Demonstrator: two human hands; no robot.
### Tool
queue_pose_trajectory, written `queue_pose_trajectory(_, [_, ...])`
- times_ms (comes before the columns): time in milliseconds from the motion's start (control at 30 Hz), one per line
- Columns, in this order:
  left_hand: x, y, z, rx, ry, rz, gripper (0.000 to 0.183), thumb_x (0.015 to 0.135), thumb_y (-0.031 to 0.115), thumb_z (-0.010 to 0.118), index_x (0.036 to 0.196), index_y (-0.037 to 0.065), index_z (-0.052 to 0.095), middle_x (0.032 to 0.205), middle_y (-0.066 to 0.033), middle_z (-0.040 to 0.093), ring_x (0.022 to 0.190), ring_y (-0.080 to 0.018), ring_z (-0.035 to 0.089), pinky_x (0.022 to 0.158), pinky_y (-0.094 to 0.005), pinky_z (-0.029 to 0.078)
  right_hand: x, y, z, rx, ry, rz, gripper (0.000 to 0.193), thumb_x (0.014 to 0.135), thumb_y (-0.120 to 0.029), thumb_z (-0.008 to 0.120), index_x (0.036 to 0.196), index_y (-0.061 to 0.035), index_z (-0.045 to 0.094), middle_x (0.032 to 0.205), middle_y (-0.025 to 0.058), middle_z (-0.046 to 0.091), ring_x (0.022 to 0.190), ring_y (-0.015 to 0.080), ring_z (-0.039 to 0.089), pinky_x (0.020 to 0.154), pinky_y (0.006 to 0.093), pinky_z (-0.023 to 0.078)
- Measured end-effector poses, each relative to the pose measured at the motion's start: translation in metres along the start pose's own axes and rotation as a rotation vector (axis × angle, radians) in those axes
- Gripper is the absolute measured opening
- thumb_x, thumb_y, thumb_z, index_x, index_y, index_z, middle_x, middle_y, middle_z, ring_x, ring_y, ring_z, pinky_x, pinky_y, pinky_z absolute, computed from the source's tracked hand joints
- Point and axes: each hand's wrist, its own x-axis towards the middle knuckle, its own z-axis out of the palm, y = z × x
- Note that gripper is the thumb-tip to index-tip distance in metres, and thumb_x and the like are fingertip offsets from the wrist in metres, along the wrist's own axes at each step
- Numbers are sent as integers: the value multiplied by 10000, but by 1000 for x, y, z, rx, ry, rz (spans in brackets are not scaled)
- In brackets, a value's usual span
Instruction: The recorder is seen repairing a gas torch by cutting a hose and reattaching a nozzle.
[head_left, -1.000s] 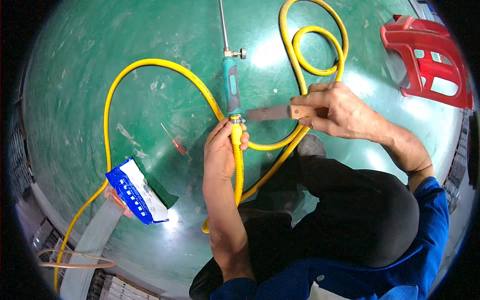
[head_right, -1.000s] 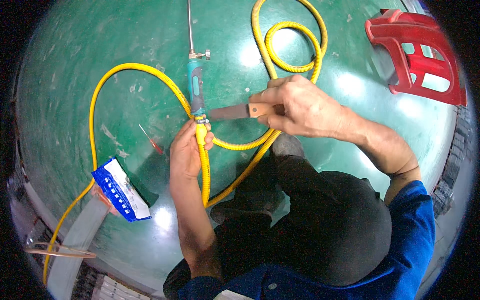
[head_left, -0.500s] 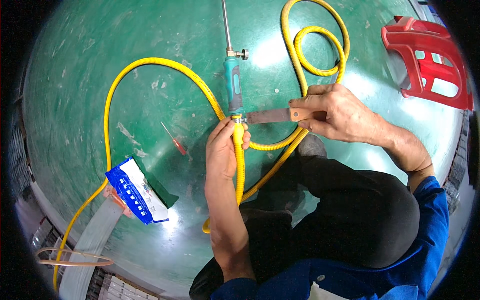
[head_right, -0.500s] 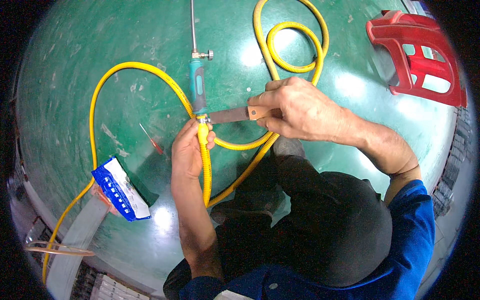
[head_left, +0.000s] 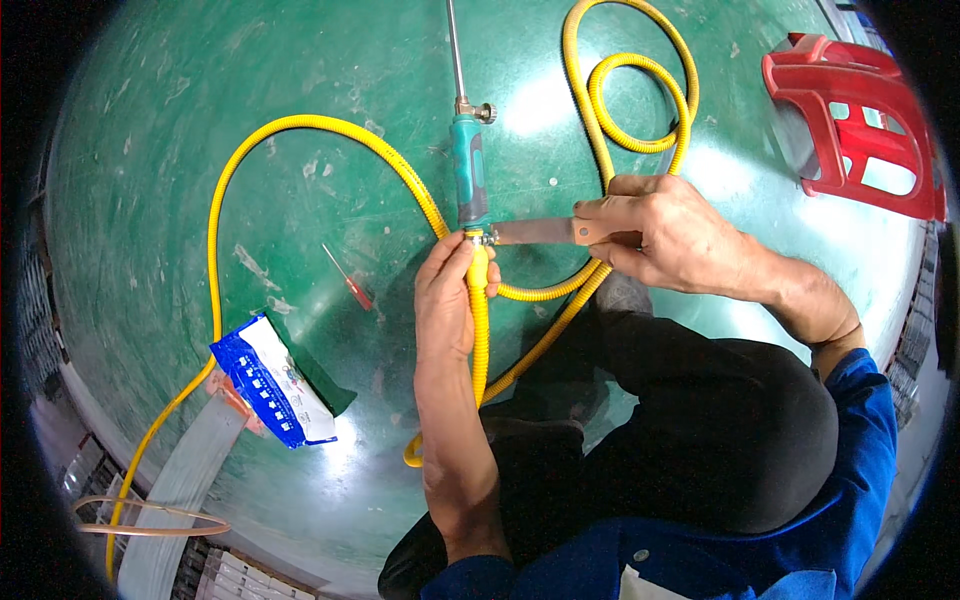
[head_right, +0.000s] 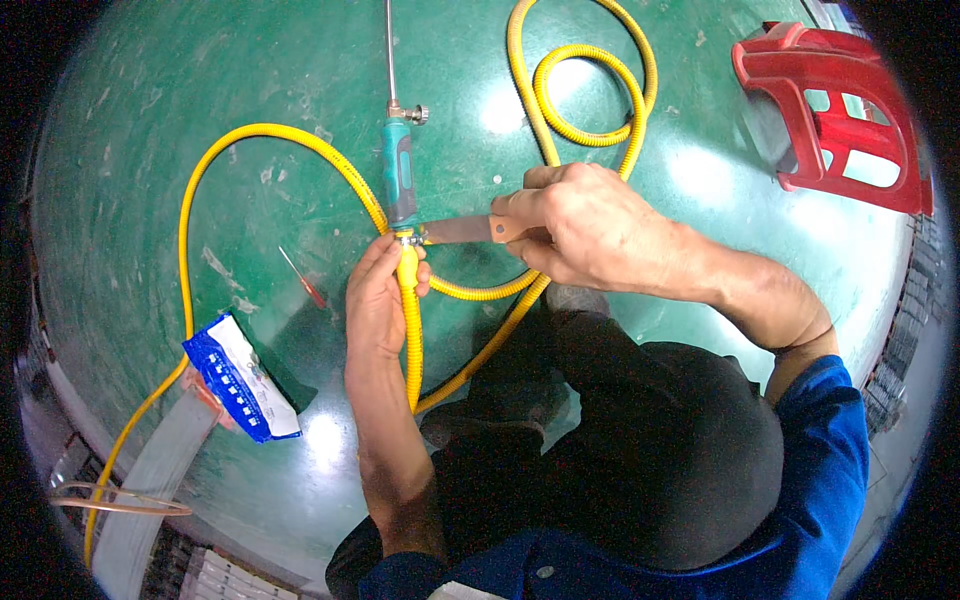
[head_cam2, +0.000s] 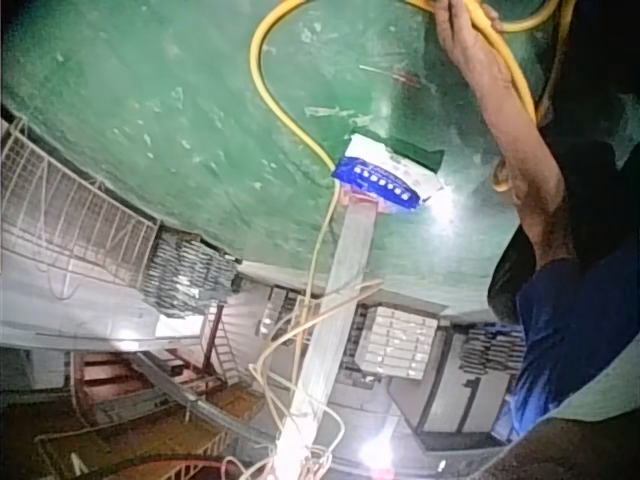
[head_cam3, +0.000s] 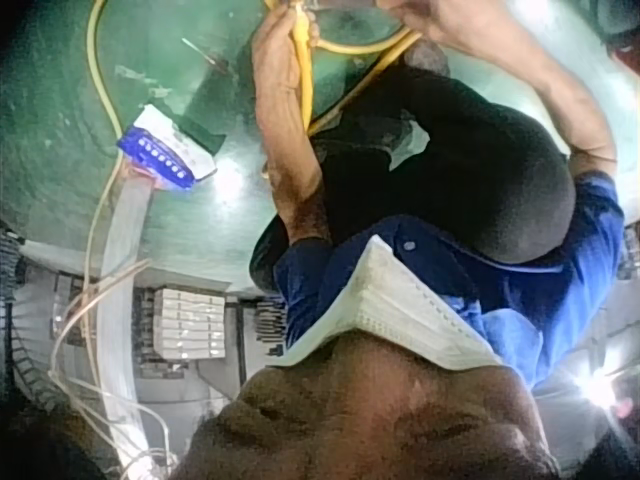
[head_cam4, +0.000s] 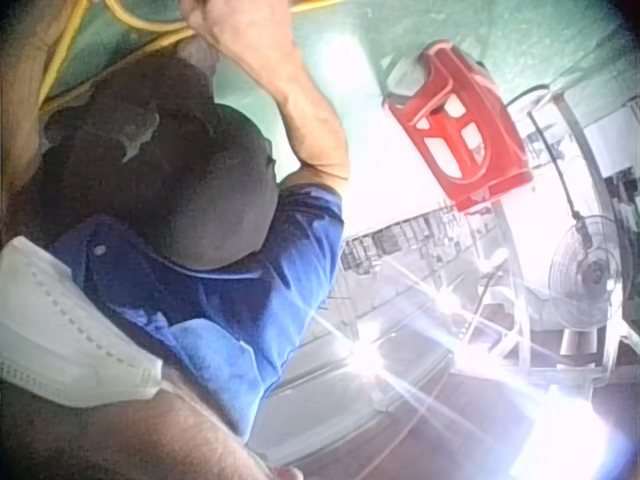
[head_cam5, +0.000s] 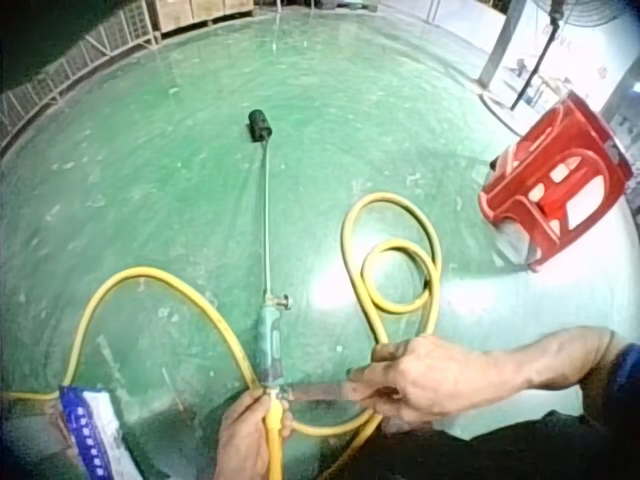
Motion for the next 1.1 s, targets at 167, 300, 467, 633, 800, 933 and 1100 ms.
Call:
queue_pose_trajectory(167, [0,1,1,-4,10,8,234,975,153,536,1123,-28,533,918,-120,615,715,-185,600,587,-279,464,6,5,-10,427,-278,515,192,833,-116,662,966,23,662,713,176,654,659,244,667,618,360,525])
queue_pose_trajectory(300, [-1,-2,-4,5,43,16,225,970,154,544,1102,-29,542,909,-121,617,709,-188,604,583,-282,467,9,0,-10,312,-388,388,206,856,-121,647,976,46,644,722,167,660,654,259,671,585,375,519])
queue_pose_trajectory(467, [3,-3,-2,13,46,14,236,969,165,547,1103,-30,536,893,-121,615,703,-192,600,582,-286,457,-27,18,26,-374,-65,-166,413,823,-113,585,1226,-32,542,822,136,610,728,284,665,598,390,544])
queue_pose_trajectory(633, [4,-1,-8,-12,45,43,258,972,169,540,1128,-36,524,891,-123,611,715,-192,596,591,-294,445,-21,9,24,-356,-47,-160,384,830,-169,610,1184,-19,592,859,135,624,802,286,652,651,407,538])
queue_pose_trajectory(800, [3,0,-5,15,47,46,256,971,167,541,1125,-37,537,902,-127,616,724,-191,597,602,-300,454,-11,17,19,311,-264,396,457,964,-391,537,1084,35,651,791,180,669,748,304,650,729,408,521])
queue_pose_trajectory(933, [2,-3,-3,19,50,59,243,971,162,542,1117,-32,550,906,-126,622,718,-191,601,600,-300,461,-6,17,15,384,-322,462,523,979,-445,510,1015,49,677,773,164,677,743,239,655,713,380,515])
queue_pose_trajectory(1100, [2,-5,1,-10,83,56,218,962,129,566,1100,-40,564,887,-131,626,677,-183,600,569,-291,468,-5,20,13,389,-355,489,493,995,-424,517,1080,34,681,700,70,640,652,140,596,615,310,488])
